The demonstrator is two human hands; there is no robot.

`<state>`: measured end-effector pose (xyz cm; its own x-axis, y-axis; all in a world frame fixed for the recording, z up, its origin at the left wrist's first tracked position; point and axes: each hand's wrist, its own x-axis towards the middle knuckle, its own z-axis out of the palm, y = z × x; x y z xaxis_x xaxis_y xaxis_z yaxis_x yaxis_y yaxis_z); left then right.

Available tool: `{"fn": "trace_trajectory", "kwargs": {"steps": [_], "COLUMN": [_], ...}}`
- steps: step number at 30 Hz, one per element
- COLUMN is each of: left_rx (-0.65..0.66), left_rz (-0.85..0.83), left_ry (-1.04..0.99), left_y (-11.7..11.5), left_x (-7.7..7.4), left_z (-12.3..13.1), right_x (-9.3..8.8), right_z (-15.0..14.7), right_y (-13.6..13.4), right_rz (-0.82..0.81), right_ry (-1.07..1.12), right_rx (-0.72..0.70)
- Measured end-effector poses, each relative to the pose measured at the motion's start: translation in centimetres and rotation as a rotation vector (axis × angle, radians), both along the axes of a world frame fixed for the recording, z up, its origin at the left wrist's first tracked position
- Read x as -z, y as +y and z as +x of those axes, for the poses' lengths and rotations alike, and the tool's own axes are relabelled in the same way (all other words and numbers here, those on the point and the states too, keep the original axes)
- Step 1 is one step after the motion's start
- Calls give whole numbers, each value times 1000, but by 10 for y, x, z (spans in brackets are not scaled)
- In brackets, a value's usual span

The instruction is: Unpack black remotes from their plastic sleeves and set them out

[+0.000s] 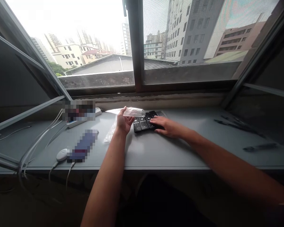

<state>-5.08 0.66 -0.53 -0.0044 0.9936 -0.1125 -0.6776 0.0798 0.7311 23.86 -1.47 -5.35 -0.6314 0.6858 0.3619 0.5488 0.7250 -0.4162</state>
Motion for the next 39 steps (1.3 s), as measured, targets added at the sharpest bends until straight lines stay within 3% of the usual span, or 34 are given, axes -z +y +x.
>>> {"fn": "trace_trajectory", "kwargs": {"steps": [9,14,19,23,26,29,36,39], "left_rx": [-12,-6,-9,-11,-17,-12,-22,-15], "left_rz": [0,-3,-16,-6,5,0,-12,-21], "left_ry": [3,2,-5,0,5,3,5,4], "left_y": [-2,-2,-2,-2,-1,0,-2,-3], "left_x": [-1,-1,-1,-1,1,2,0,0], "left_z": [1,1,1,2,1,1,2,3], "right_x": [7,6,-5,-26,-37,-41,-46,-47], "right_z": [9,19,12,2,-4,-8,-11,-6], "right_y": [2,10,4,-12,-18,-21,-19,-14], "right_rz": [-34,-57,-2,6,-142,-276,-318,-507], "right_ry": [-22,-67,14,248,468,676,1069,1196], "right_rx": [89,43,85,229,282,353,501,475]}}
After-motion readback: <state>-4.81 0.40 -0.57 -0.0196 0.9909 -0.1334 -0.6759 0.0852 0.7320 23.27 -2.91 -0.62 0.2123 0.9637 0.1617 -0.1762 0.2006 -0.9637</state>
